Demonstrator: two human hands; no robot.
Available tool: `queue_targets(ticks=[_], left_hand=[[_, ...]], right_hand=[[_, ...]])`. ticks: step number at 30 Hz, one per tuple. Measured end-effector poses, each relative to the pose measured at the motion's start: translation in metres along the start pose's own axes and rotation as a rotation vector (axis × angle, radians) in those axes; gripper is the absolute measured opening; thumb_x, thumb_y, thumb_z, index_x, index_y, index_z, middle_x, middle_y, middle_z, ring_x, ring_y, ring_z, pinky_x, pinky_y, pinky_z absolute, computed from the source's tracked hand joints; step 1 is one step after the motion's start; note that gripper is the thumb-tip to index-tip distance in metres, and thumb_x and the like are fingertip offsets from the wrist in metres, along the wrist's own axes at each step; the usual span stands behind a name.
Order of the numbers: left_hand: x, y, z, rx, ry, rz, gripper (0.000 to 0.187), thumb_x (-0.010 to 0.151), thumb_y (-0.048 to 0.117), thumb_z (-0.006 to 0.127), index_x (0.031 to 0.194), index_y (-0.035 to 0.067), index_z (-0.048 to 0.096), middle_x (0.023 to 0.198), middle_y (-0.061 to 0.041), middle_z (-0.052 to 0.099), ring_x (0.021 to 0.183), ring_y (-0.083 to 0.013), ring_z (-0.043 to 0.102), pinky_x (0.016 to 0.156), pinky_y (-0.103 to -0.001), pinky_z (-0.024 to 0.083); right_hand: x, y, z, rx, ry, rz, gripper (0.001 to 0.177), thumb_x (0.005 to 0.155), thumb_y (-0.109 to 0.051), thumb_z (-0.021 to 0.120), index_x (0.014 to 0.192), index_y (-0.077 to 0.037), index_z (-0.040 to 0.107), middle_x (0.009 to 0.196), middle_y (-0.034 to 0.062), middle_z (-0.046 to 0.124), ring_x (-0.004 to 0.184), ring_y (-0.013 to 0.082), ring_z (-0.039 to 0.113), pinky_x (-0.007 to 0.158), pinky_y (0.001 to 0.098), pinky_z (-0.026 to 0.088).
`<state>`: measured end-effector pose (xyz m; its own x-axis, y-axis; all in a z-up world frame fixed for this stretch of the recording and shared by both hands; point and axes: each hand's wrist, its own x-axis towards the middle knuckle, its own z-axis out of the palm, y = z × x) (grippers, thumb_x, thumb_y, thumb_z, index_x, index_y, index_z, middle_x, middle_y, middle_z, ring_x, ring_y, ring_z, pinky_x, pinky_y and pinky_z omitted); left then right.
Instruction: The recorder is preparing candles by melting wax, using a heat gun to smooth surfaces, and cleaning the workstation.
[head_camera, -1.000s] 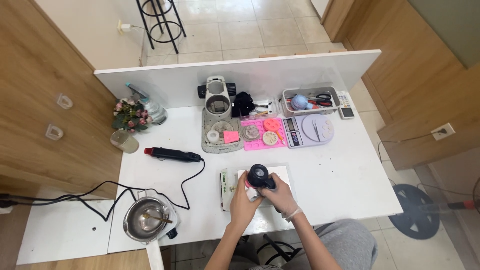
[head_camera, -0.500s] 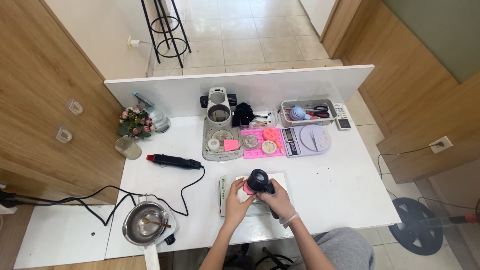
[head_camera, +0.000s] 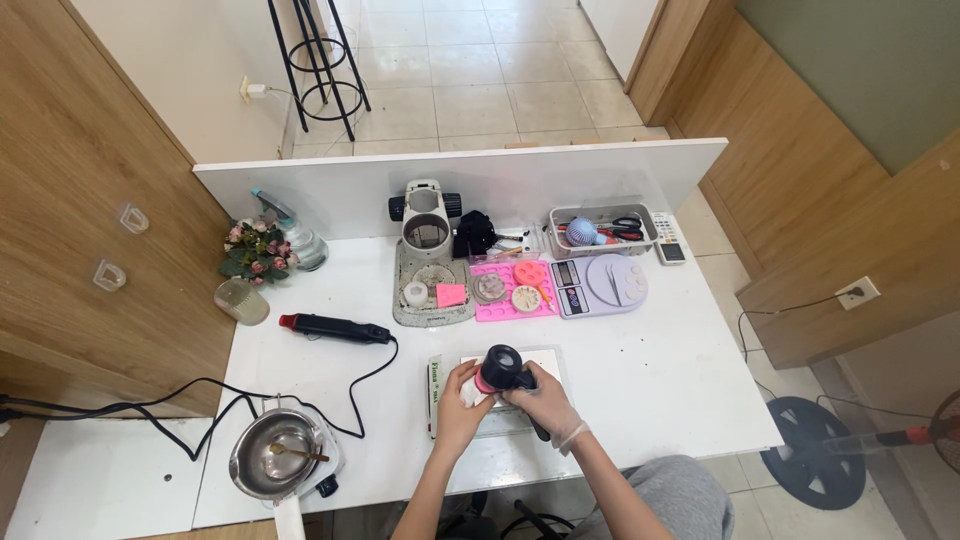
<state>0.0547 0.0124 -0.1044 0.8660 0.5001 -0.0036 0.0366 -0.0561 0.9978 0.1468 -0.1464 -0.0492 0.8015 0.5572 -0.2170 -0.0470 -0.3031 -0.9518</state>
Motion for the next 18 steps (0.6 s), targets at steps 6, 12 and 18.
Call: queue_targets(ticks=[6,12,18], left_hand=[[0.001,-0.007,0.002,-0.019,0.012,-0.011,0.073,0.074,0.008,0.084,0.139,0.004,0.05,0.134,-0.011,0.067,0.123,-0.0191,0.064,0.105,-0.033,0.049],[-0.002,0.007,0.001,0.08,0.029,0.008,0.071,0.076,0.008,0.086,0.138,0.004,0.051,0.132,-0.011,0.07,0.123,-0.0187,0.064,0.106,-0.032,0.047],[-0.002,0.007,0.002,0.041,0.022,-0.027,0.07,0.077,0.008,0.084,0.138,0.004,0.051,0.133,-0.01,0.069,0.122,-0.018,0.065,0.104,-0.031,0.049]], right_hand=[[0.001,0.002,0.0,0.065,-0.013,0.014,0.029,0.079,-0.018,0.077,0.103,-0.005,0.067,0.087,0.0043,0.071,0.081,0.0096,0.065,0.076,0.0264,0.054],[0.002,0.008,-0.001,0.123,-0.029,0.045,0.028,0.08,-0.017,0.076,0.104,-0.005,0.067,0.084,0.0042,0.07,0.077,0.0098,0.064,0.072,0.0261,0.053],[0.001,0.007,0.0,0.171,-0.008,0.052,0.029,0.08,-0.017,0.077,0.104,-0.004,0.065,0.084,0.0035,0.068,0.077,0.0096,0.062,0.071,0.0256,0.052]])
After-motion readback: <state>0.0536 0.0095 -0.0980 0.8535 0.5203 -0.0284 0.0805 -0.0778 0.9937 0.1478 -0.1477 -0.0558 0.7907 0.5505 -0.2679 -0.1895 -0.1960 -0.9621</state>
